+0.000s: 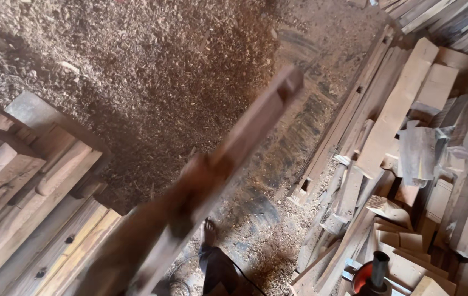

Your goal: The person uses an angle grinder with a sanding disc to smooth the surface of wooden planks. They move the tool back and forth along the length of the wood, generating sawdust, and occasionally reposition the planks to work on different sections.

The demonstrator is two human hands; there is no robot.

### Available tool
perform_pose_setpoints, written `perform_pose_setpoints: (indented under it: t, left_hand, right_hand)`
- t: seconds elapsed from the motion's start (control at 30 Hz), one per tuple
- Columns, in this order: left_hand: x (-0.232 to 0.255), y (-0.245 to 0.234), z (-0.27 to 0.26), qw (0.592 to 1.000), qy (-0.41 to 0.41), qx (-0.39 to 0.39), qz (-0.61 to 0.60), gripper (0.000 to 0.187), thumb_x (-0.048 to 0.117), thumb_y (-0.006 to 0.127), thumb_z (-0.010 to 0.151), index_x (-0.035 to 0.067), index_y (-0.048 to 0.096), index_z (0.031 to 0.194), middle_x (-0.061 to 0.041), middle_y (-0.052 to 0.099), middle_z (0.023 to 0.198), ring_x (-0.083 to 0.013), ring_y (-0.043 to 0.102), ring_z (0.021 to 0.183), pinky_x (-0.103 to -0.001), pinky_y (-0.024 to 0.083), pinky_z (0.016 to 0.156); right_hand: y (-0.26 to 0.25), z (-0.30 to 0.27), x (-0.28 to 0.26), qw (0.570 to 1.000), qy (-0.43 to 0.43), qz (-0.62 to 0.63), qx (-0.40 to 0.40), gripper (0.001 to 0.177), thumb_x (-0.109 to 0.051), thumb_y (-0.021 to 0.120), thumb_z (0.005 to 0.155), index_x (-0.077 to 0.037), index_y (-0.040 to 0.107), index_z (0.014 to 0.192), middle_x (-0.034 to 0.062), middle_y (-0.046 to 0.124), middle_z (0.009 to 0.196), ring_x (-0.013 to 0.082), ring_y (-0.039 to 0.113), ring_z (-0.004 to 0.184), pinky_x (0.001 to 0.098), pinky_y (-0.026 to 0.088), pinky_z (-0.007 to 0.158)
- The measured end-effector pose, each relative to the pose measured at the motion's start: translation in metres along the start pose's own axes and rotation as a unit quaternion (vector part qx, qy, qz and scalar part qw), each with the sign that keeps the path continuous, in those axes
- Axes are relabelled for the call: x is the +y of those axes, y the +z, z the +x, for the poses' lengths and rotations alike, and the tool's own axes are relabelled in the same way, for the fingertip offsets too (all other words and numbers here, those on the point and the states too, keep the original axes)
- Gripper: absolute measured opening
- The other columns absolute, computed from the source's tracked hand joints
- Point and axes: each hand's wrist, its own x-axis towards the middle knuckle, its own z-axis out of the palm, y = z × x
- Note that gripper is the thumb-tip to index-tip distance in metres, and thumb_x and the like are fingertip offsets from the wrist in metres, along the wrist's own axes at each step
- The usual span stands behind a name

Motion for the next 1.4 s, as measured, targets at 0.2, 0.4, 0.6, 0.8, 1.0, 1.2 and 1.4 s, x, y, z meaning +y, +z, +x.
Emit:
perform_pose_setpoints:
  t: [0.2, 0.4, 0.6, 0.8, 1.0, 1.2, 1.4]
  left_hand:
    - [0.021, -0.002, 0.063, 0.987, 0.013, -0.019, 0.158, 0.038, 0.029, 0.030, 0.117, 0.008, 0.041, 0.147, -0.018, 0.069, 0.125, -0.0321, 0.074, 0.096, -0.051, 0.065, 0.082]
    - [-0.084, 0.071, -0.057, 0.922, 0.334, 0.181, 0.071, 0.042, 0.014, 0.061, 0.094, 0.003, 0.057, 0.135, -0.024, 0.067, 0.120, -0.0307, 0.070, 0.096, -0.042, 0.061, 0.078]
    - [-0.216, 0.057, -0.297, 0.996, -0.025, -0.049, -0.075, 0.032, 0.027, 0.066, 0.096, 0.018, 0.066, 0.127, -0.010, 0.072, 0.124, -0.0296, 0.075, 0.100, -0.041, 0.058, 0.090]
    - [-0.287, -0.008, -0.444, 0.968, -0.107, 0.212, -0.082, 0.032, 0.029, 0.070, 0.088, 0.022, 0.068, 0.119, -0.009, 0.075, 0.116, -0.0335, 0.073, 0.107, -0.043, 0.059, 0.087]
    - [-0.315, -0.086, -0.551, 0.894, -0.207, 0.391, -0.067, 0.028, 0.024, 0.067, 0.093, 0.017, 0.069, 0.121, -0.009, 0.071, 0.125, -0.0368, 0.068, 0.110, -0.045, 0.056, 0.087]
    - [-0.356, -0.114, -0.626, 0.850, -0.205, 0.484, -0.039, 0.026, 0.022, 0.068, 0.094, 0.016, 0.070, 0.119, -0.008, 0.072, 0.124, -0.0346, 0.069, 0.108, -0.044, 0.055, 0.088]
    - [-0.399, -0.111, -0.638, 0.888, -0.209, 0.408, 0.047, 0.039, 0.031, 0.071, 0.091, 0.016, 0.066, 0.126, -0.007, 0.065, 0.136, -0.0303, 0.065, 0.117, -0.047, 0.048, 0.104]
  right_hand:
    - [0.015, -0.026, 0.032, 0.998, 0.046, -0.029, -0.022, 0.033, -0.033, 0.059, 0.105, -0.003, 0.057, 0.121, 0.0129, 0.065, 0.103, 0.0293, 0.065, 0.091, 0.0453, 0.055, 0.080]
    - [0.025, -0.078, 0.064, 0.985, 0.123, -0.083, -0.083, 0.034, -0.032, 0.059, 0.105, -0.004, 0.056, 0.123, 0.0130, 0.064, 0.106, 0.0299, 0.065, 0.092, 0.0470, 0.056, 0.081]
    - [0.055, -0.108, 0.089, 0.979, 0.138, -0.102, -0.108, 0.035, -0.032, 0.059, 0.105, -0.004, 0.055, 0.126, 0.0130, 0.064, 0.108, 0.0305, 0.065, 0.094, 0.0488, 0.056, 0.083]
    - [0.096, -0.137, 0.105, 0.975, 0.109, -0.119, -0.152, 0.036, -0.031, 0.058, 0.105, -0.004, 0.054, 0.128, 0.0130, 0.064, 0.110, 0.0311, 0.065, 0.096, 0.0505, 0.056, 0.085]
    - [0.129, -0.196, 0.152, 0.965, 0.099, -0.140, -0.197, 0.037, -0.031, 0.058, 0.104, -0.004, 0.053, 0.130, 0.0131, 0.064, 0.112, 0.0317, 0.065, 0.098, 0.0523, 0.056, 0.087]
    - [0.150, -0.256, 0.201, 0.957, 0.067, -0.139, -0.247, 0.036, -0.028, 0.057, 0.104, -0.004, 0.054, 0.130, 0.0135, 0.064, 0.112, 0.0325, 0.066, 0.096, 0.0523, 0.057, 0.088]
    - [0.163, -0.308, 0.237, 0.941, 0.013, -0.148, -0.303, 0.025, -0.023, 0.056, 0.104, -0.009, 0.053, 0.124, 0.0112, 0.062, 0.108, 0.0299, 0.066, 0.094, 0.0484, 0.056, 0.086]
